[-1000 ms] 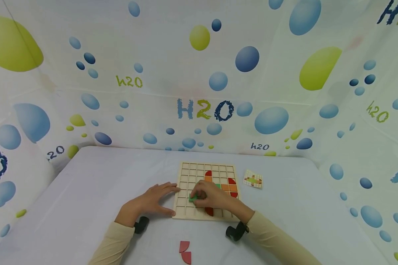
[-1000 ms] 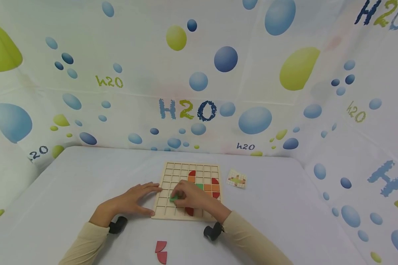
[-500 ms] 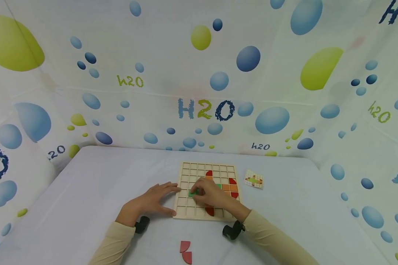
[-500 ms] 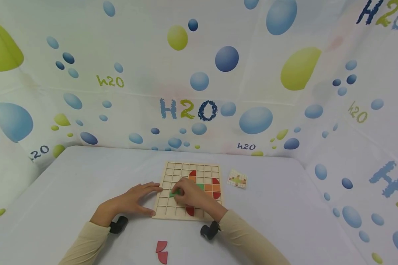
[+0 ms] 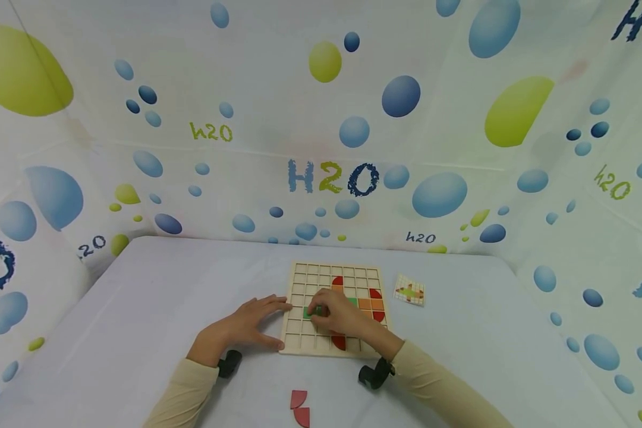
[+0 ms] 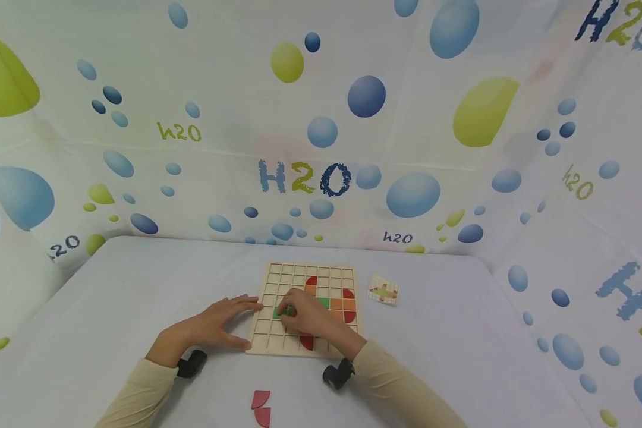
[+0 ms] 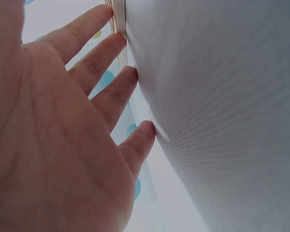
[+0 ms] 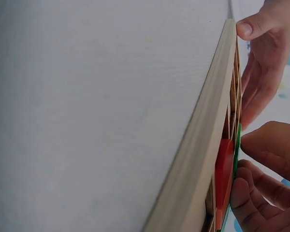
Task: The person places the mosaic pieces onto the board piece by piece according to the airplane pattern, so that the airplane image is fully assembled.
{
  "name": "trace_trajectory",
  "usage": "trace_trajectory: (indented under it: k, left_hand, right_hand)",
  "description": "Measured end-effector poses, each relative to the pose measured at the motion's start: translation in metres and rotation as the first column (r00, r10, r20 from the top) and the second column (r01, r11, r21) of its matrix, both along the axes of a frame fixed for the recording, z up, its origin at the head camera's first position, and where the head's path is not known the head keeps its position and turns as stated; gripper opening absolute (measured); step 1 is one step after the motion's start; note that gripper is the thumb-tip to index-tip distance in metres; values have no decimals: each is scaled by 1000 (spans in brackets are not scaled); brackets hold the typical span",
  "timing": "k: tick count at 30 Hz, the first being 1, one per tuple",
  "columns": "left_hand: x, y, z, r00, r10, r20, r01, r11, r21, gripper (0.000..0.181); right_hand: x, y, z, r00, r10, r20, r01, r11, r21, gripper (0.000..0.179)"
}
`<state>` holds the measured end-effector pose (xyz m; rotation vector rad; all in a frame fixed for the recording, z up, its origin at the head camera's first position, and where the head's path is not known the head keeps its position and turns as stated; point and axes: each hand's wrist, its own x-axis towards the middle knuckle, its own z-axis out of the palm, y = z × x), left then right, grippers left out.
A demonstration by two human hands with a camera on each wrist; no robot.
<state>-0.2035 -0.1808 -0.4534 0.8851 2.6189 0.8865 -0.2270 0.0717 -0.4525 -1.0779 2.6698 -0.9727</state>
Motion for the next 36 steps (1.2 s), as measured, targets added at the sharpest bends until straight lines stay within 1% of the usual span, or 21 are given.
trace_trajectory:
  k: [6, 14, 21, 25, 29, 34, 36]
  left_hand:
    - [2, 1, 3, 1000, 7, 6, -6, 1000, -10, 77]
    - [1, 0, 2, 1000, 5, 7, -5, 1000, -9, 78]
    - [3, 1, 1, 1000, -5, -9, 5, 1000, 1, 78]
    - [3, 2, 1, 1000, 1, -11, -1, 1000, -1, 77]
    - [4, 2, 1, 1000, 2, -15, -2, 1000, -3, 77]
    - [3, 2, 1, 1000, 0, -22, 0, 1000, -10, 77]
    - [3, 2, 1, 1000, 2, -23, -2, 1000, -8, 77]
  right_hand:
    - [3, 2, 2, 1000, 7, 15, -7, 1000, -16, 8]
    - [12, 2, 2, 999, -6, 37, 5, 1000, 20, 8]
    - [20, 3, 0, 999, 43, 20, -43, 999, -1, 10]
    - [25, 4, 0, 998, 43, 46, -43, 999, 5, 12]
    - [31, 5, 3, 997, 53, 55, -53, 999, 1, 13]
    - [36, 6, 4, 993, 80, 88, -80, 997, -7, 14]
    - [37, 6, 4, 990, 104, 95, -103, 995, -12, 13]
